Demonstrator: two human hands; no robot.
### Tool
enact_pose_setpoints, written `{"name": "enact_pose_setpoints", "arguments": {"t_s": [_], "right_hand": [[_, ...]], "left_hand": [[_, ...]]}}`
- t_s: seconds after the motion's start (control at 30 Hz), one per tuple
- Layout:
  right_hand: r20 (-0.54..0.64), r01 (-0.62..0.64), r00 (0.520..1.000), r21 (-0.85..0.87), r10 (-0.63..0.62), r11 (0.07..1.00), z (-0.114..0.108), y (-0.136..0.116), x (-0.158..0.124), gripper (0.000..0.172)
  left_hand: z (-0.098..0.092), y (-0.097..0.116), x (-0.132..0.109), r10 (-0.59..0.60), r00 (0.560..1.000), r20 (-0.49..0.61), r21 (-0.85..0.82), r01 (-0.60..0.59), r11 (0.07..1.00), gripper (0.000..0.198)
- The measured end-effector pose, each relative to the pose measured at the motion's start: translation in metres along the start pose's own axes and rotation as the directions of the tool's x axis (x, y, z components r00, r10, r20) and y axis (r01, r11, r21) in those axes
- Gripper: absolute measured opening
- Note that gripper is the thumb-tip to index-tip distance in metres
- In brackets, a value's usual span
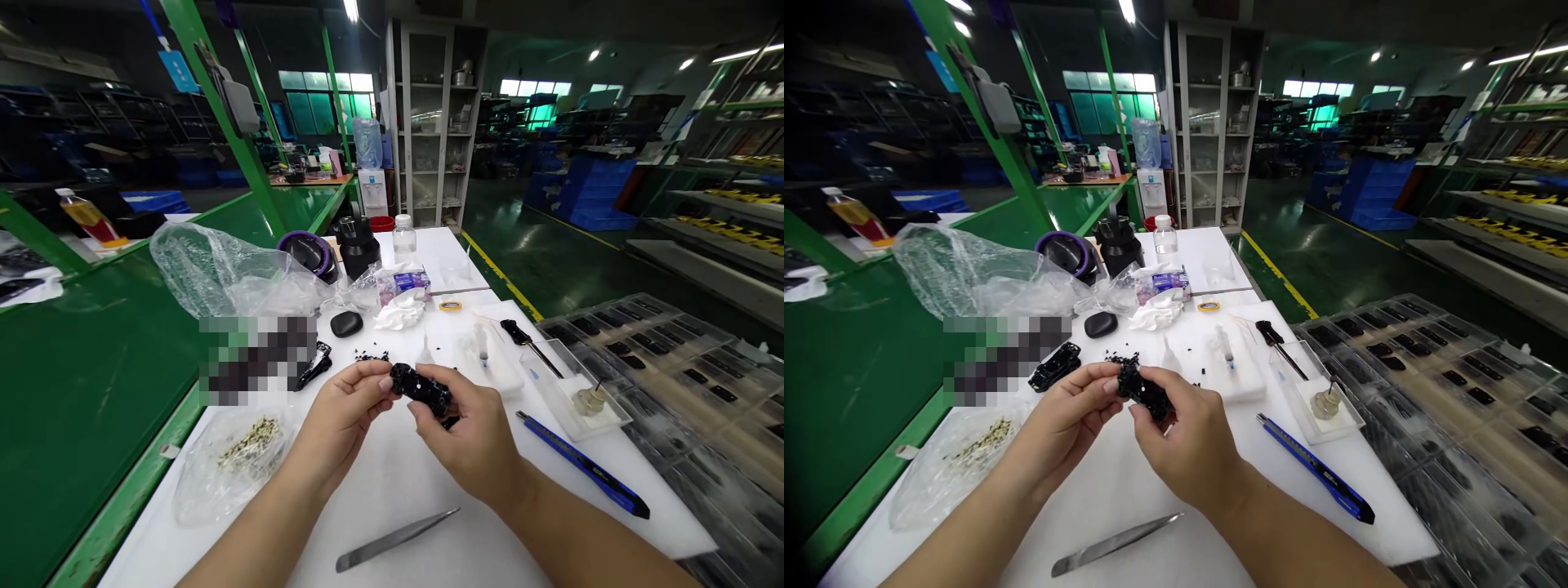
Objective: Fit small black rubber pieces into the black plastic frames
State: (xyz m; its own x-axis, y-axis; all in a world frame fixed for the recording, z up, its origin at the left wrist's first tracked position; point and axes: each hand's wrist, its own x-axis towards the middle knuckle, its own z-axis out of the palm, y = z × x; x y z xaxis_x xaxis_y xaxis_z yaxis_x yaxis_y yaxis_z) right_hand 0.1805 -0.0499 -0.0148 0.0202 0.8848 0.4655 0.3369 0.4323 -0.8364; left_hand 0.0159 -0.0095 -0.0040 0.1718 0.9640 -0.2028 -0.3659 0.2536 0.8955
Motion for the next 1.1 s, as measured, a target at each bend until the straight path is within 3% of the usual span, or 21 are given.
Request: {"name": "enact_pose_setpoints", "arguments": {"t_s": [0.6,1.1], "right_hand": [[-0.017,0.048,0.999,-0.062,-0.050,0.997,0.000,-0.001,-0.001,0.034],[-0.011,0.046,0.999,0.061,-0.045,0.997,0.011,-0.003,-0.008,0.041]], "left_hand": [[-0.001,0.004,-0.003,0.111,0.994,-0.013,0.198,-0.107,0.974,0.021],[0.007,0.006,-0.003,-0.011,0.998,-0.065,-0.154,0.001,0.988,0.024]]}}
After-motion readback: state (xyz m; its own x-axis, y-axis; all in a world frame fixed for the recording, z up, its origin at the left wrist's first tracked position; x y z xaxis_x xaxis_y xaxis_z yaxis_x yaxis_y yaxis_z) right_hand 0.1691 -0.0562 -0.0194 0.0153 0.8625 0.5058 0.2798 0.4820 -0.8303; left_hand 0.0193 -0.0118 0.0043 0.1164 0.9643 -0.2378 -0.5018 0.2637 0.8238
